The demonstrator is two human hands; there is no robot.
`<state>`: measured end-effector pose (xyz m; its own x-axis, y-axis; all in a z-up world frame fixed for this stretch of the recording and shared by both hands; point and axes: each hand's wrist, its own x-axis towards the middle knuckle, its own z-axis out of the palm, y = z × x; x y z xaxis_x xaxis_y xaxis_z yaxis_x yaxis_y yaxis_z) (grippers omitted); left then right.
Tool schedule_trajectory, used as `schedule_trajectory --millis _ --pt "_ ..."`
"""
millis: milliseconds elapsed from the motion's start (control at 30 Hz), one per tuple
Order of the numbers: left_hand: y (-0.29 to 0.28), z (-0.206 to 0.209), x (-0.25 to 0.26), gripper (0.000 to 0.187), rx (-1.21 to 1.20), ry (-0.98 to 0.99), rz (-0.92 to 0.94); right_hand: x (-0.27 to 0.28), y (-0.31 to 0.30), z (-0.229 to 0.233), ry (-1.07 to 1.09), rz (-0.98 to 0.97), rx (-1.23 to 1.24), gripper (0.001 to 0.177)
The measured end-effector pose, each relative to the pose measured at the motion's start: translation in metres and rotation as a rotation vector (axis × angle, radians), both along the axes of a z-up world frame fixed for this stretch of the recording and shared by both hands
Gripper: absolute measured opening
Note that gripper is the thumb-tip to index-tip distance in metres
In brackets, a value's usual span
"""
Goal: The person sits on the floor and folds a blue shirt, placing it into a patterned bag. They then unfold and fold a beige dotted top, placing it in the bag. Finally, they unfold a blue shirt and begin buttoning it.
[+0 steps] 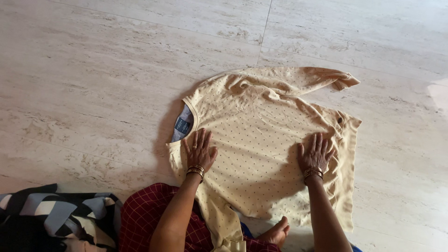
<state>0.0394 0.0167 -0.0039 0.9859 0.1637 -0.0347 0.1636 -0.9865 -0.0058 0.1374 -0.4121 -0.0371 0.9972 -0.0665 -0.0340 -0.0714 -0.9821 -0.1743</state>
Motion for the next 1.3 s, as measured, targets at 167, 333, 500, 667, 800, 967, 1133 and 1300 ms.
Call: schedule_trajectory --millis 167,333,500,667,800,967,1133,1300 --pt "0.004 -0.004 0.007 0.073 -0.007 -0.042 0.009 0.021 0.001 0.0 0.01 0.003 -0.009 0.084" --pt "0.003 0.0 0.011 0.072 0.002 0.013 0.03 0.013 0.04 0.019 0.131 -0.031 -0.065 0.075" --pt "0.004 -0.005 0.011 0.073 -0.008 -0.033 0.03 -0.101 0.167 0.044 0.325 0.492 -0.144 0.081" --pt "0.008 -0.006 0.013 0.073 -0.017 -0.034 0.017 -0.093 0.088 0.043 0.16 0.19 -0.126 0.08" --pt "0.009 -0.002 0.015 0.072 -0.024 0.047 0.034 -0.092 0.022 0.023 -0.021 0.089 -0.054 0.082" --pt "-0.008 0.013 0.019 0.068 0.035 0.125 0.116 -0.092 0.018 0.016 0.003 0.068 -0.074 0.081" --pt "-0.09 0.036 -0.041 0.069 -0.077 0.264 -0.18 -0.097 0.037 0.02 0.072 0.042 -0.04 0.078" --pt "-0.096 0.042 -0.094 0.071 -0.062 0.27 -0.201 -0.138 0.045 0.02 0.101 0.236 -0.098 0.079"
